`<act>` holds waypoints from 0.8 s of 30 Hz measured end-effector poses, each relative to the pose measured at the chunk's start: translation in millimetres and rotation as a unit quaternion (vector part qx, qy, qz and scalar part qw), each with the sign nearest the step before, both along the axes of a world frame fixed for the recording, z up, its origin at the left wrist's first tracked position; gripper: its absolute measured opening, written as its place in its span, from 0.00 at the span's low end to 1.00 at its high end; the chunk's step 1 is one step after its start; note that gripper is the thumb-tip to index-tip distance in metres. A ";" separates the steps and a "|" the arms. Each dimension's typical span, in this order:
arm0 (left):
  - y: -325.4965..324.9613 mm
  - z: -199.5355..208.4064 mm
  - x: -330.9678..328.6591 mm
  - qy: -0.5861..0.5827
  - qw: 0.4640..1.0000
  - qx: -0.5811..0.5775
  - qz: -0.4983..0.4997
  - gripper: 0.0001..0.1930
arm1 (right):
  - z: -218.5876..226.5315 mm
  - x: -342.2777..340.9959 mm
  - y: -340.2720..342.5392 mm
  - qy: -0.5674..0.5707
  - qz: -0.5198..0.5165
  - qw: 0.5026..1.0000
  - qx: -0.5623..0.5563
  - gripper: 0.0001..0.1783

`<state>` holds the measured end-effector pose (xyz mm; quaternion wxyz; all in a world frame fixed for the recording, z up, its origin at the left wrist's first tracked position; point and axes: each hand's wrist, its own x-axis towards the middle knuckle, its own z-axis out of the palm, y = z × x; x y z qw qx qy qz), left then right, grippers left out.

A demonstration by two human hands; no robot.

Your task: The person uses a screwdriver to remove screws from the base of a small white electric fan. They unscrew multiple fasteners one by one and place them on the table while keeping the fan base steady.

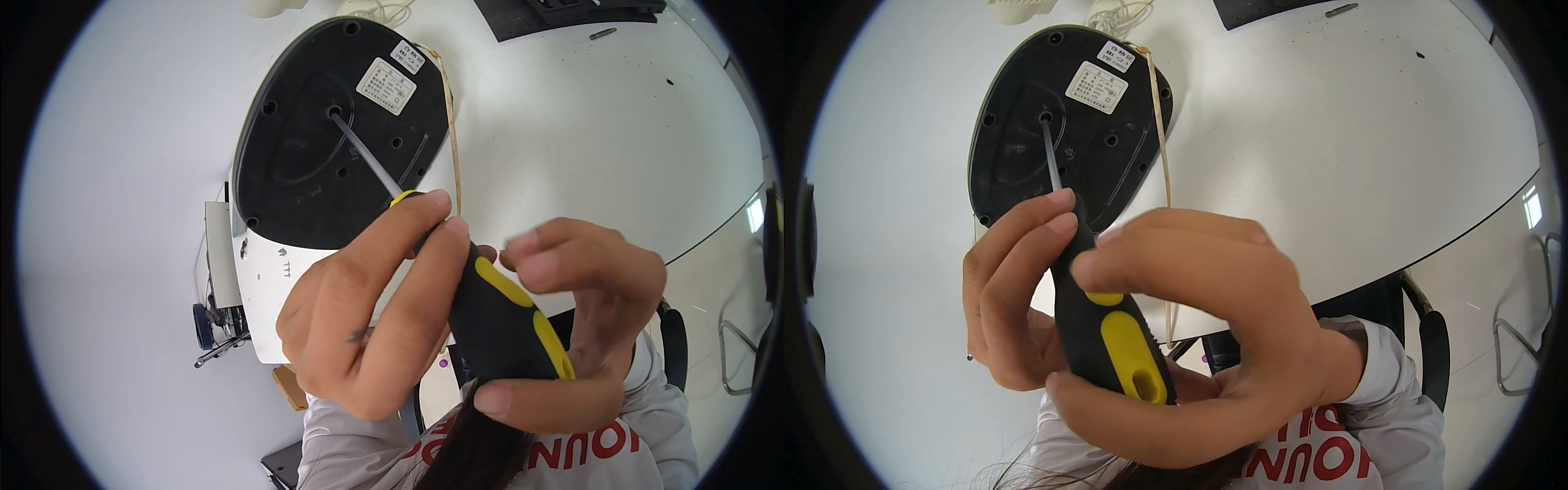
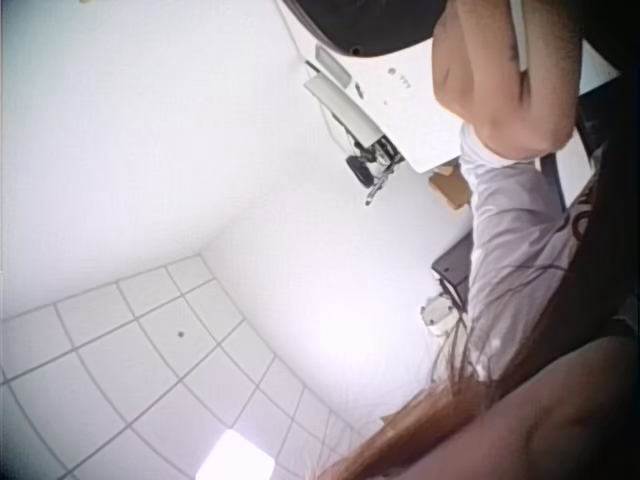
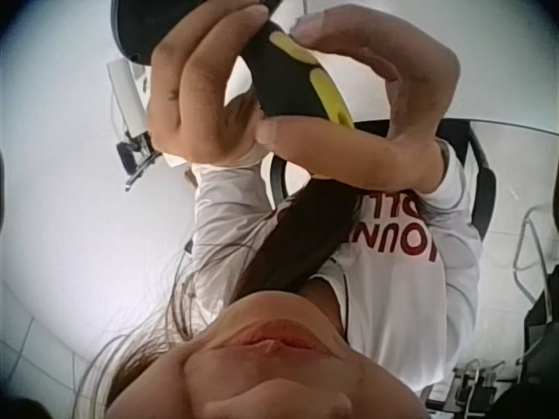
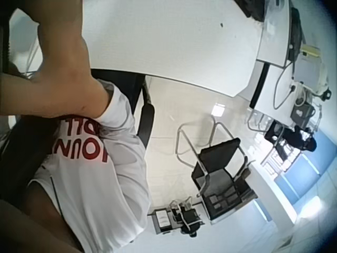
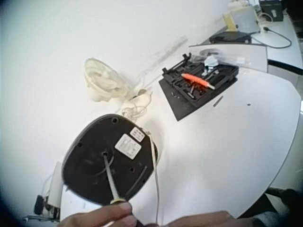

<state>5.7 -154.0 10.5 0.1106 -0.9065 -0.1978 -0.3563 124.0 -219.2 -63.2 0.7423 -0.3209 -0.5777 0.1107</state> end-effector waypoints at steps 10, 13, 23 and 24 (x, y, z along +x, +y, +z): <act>0.3 -1.9 0.6 0.033 0.999 0.015 0.004 0.14 | 3.6 6.0 -12.7 -0.012 -0.006 0.999 -0.039 0.23; -0.3 -4.2 -2.4 0.049 0.998 0.028 0.019 0.13 | 3.1 -3.1 -12.6 -0.032 -0.034 0.999 -0.020 0.23; 2.8 -8.4 0.7 0.032 0.999 0.024 -0.002 0.15 | 10.3 2.1 -13.2 -0.047 -0.088 0.994 -0.040 0.22; 2.5 -7.4 1.9 0.030 0.999 0.028 0.001 0.15 | 9.1 1.7 -15.5 -0.031 -0.058 0.997 -0.038 0.23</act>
